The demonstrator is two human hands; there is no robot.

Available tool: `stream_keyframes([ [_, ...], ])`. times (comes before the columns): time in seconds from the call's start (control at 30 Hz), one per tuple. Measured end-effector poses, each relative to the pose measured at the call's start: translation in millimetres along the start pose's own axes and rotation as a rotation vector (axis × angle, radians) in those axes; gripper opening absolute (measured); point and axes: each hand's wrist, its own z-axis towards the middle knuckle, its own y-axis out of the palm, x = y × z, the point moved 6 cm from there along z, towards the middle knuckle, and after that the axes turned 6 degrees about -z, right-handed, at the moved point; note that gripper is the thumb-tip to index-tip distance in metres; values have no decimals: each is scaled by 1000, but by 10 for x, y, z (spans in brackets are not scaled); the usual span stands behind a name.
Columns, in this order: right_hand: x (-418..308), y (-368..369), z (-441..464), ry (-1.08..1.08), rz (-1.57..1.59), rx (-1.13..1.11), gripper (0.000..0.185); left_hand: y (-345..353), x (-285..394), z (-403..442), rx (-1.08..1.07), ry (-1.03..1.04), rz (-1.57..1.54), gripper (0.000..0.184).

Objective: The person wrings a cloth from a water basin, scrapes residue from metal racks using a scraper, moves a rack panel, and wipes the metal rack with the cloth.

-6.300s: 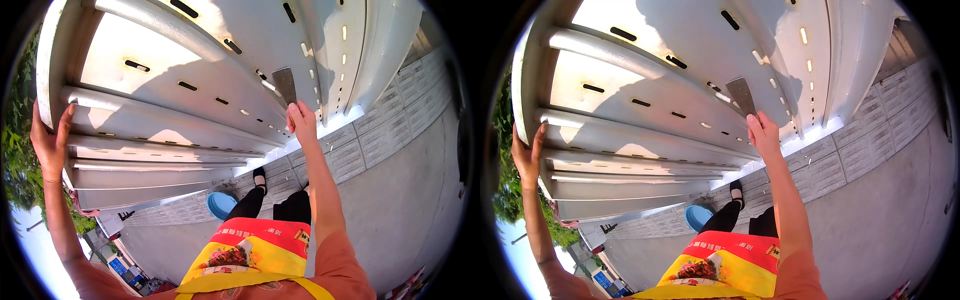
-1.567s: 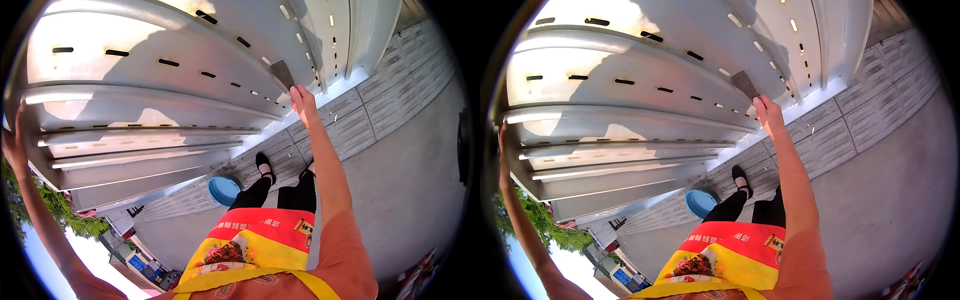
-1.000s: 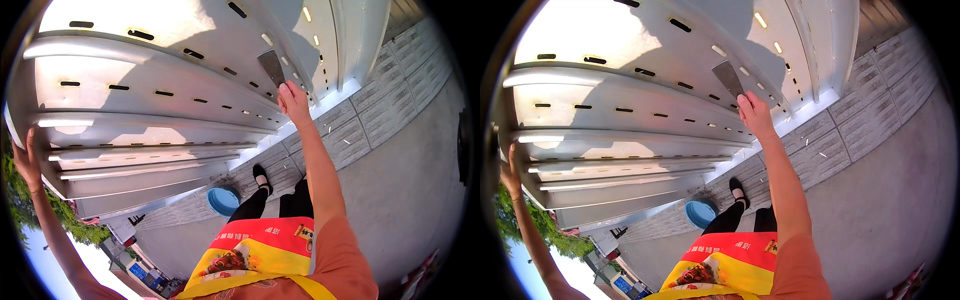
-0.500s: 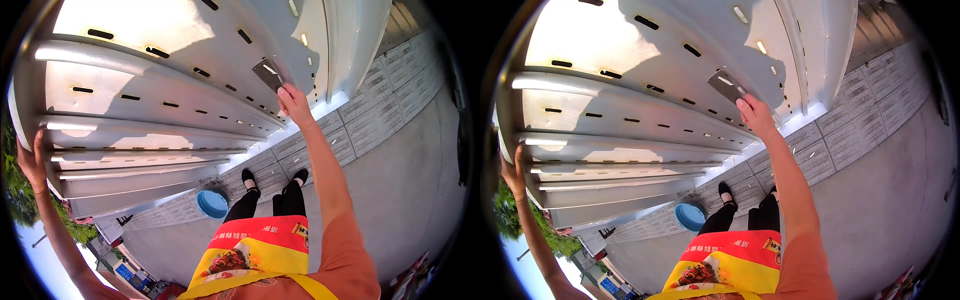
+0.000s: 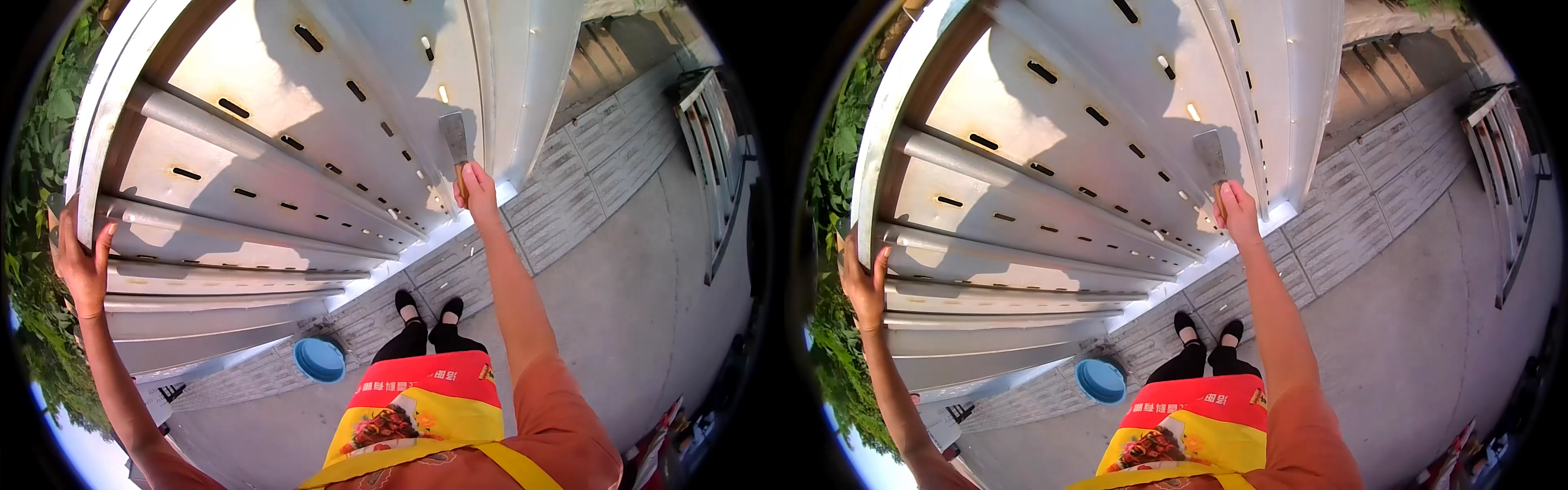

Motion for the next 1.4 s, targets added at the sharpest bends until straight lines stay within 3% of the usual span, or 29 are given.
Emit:
stream_keyframes([
  [0.1, -176, -33, 71, 24, -51, -48, 30, -25, 105, 60, -127, -95, -105, 62],
  [0.13, -213, -70, 125, 6, -58, -74, 28, -88, 385, 190, -79, 54, -89, 74],
  [0.23, -295, -110, 247, 24, -57, -111, 26, -95, 984, 603, -17, 81, -293, 84],
  [0.3, -383, -103, 311, 38, -73, -141, 26, -66, 1285, 950, -18, 106, -152, 80],
  [0.37, -388, -220, 260, 37, -74, -172, 26, -17, 1468, 1142, 116, 98, -4, 75],
  [0.43, -151, -295, 327, 63, -82, -177, 25, 100, 1256, 1153, 64, -229, -99, 57],
  [0.53, -286, -147, 397, 69, -9, -243, 25, 111, 1276, 1153, 149, -284, 88, 46],
  [0.6, -787, 4, 458, -42, 20, -319, 24, 124, 1320, 1163, 191, -364, 170, 41],
  [0.73, -289, -267, 485, 42, -133, -277, 25, 151, 1347, 1167, 276, -248, 84, 37],
  [0.77, -323, -227, 415, 51, -113, -287, 25, 126, 1348, 1169, 257, -313, 109, 37],
  [0.83, -468, -106, 324, 67, -76, -287, 25, 120, 1360, 1174, 267, -355, 170, 38],
  [0.97, -1456, 325, 518, -138, -73, -274, 25, 133, 1330, 1176, 245, -407, 113, 37],
  [1.0, -1385, 262, 488, -81, -101, -242, 25, 123, 1360, 1181, 286, -282, 147, 39],
  [1.07, -1171, 102, 295, 51, -157, -190, 25, 109, 1351, 1175, 274, -288, 154, 43],
  [1.13, -1245, 205, 346, -21, -133, -243, 26, 112, 1345, 1175, 246, -386, 123, 43],
  [1.2, -1723, 478, 399, -141, -87, -285, 26, 96, 1358, 1177, 285, -318, 143, 44],
  [1.3, -1883, 514, 518, -218, -49, -262, 26, 89, 1341, 1176, 301, -269, 98, 45],
  [1.4, -810, -225, 321, -20, -288, -155, 27, 103, 1334, 1172, 298, -275, 125, 48],
])
